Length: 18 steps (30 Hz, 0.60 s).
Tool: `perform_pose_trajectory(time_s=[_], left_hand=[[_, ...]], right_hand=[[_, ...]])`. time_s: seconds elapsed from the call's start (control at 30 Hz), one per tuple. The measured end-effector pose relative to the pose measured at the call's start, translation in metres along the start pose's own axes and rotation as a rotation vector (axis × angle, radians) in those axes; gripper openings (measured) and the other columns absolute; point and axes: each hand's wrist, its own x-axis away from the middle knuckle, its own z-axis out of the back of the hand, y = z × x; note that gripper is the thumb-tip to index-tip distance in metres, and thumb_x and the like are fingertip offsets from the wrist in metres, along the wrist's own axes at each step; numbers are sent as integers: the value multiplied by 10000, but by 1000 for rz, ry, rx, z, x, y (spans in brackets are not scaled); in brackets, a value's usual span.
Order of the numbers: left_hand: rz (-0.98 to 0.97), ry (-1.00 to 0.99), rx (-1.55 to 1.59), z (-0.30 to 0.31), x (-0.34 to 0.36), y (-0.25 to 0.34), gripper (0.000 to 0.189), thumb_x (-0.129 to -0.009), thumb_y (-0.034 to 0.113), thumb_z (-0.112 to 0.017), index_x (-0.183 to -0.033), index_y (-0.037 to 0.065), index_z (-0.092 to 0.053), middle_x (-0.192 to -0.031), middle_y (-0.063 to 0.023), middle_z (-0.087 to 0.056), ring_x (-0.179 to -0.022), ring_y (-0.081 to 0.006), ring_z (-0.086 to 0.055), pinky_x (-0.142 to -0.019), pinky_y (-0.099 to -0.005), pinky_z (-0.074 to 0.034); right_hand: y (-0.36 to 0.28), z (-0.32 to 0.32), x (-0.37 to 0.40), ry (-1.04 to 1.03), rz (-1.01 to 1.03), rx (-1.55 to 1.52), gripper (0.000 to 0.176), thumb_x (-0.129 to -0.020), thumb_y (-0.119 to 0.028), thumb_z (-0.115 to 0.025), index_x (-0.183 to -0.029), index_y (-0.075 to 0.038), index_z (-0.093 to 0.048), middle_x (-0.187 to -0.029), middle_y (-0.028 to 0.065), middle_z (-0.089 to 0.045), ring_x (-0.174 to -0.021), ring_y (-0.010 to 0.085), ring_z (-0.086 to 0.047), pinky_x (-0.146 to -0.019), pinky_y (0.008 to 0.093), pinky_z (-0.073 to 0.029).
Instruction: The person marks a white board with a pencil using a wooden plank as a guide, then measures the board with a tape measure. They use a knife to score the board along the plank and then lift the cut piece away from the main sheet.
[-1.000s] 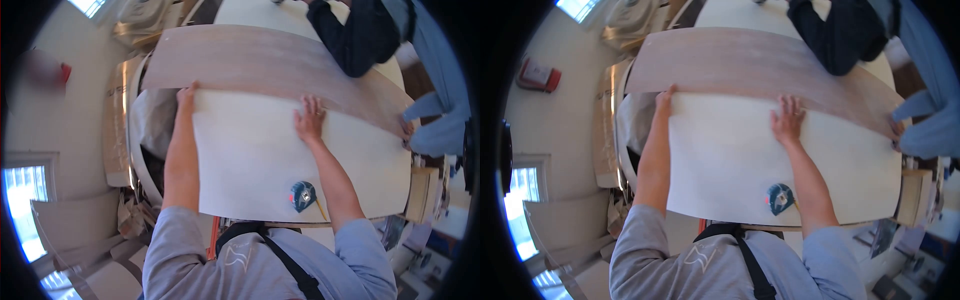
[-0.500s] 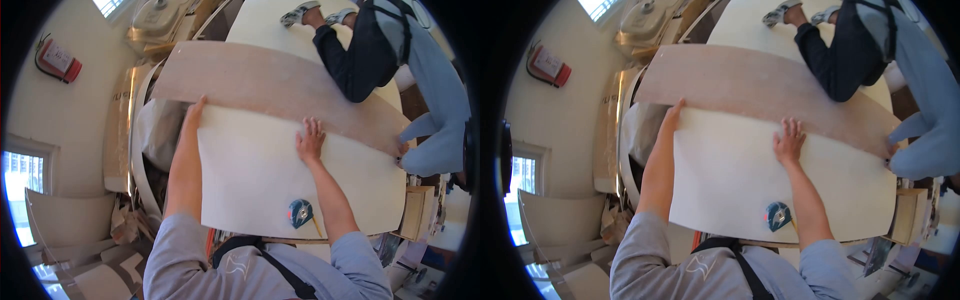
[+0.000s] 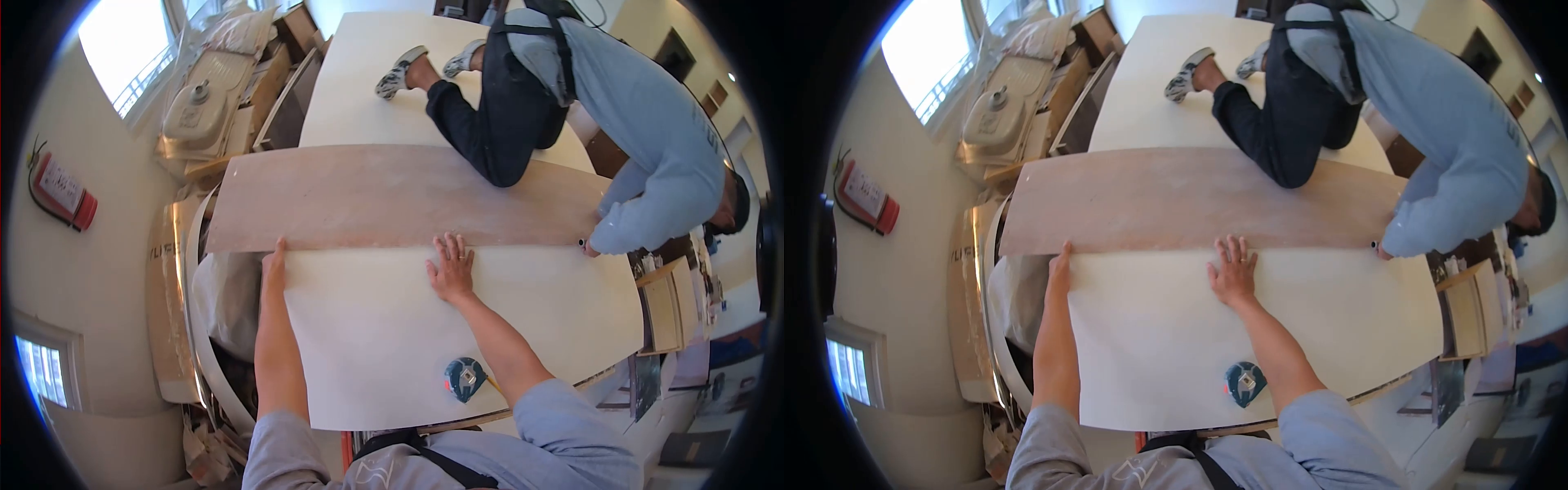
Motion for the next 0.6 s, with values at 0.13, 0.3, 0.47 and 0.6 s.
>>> perform_pose_trajectory(time_s=[0.13, 0.3, 0.47, 0.6], left_hand=[[-45, -23, 6, 0, -12, -10, 847, -850, 634, -631, -1168, -150, -593, -1053, -150, -646, -873, -210, -568, -769, -364, -472], [-93, 2, 29, -2, 1, -3, 853, -857, 647, -615, -1085, -175, -616, -903, -121, -646, -731, -179, -510, -649, -374, -446], [-227, -125, 80, 9, -28, -25, 858, -853, 627, -635, -1305, -96, -543, -1268, -191, -589, -1053, -241, -570, -925, -340, -453], [-31, -179, 122, 5, -9, -7, 881, -874, 592, -632, -1378, -108, -451, -1344, -210, -530, -1154, -278, -538, -977, -367, -439]], right_hand=[[0, 1, 0, 4, 4, -30, 640, -960, -462, -468, -1503, -164, -307, -1586, 110, -220, -1485, 346, -113, -1154, 627, -133], [2, -1, 1, -10, 0, -39, 635, -970, -471, -447, -1507, -169, -294, -1598, 104, -191, -1487, 346, -106, -1158, 622, -129], [-3, 15, 1, -90, -26, -3, 624, -991, -489, -389, -1507, -151, -294, -1595, 116, -193, -1492, 334, -97, -1167, 602, -130], [1, 10, 4, -26, -14, -101, 621, -979, -463, -436, -1493, -137, -315, -1579, 137, -214, -1484, 348, -108, -1162, 612, -125]])
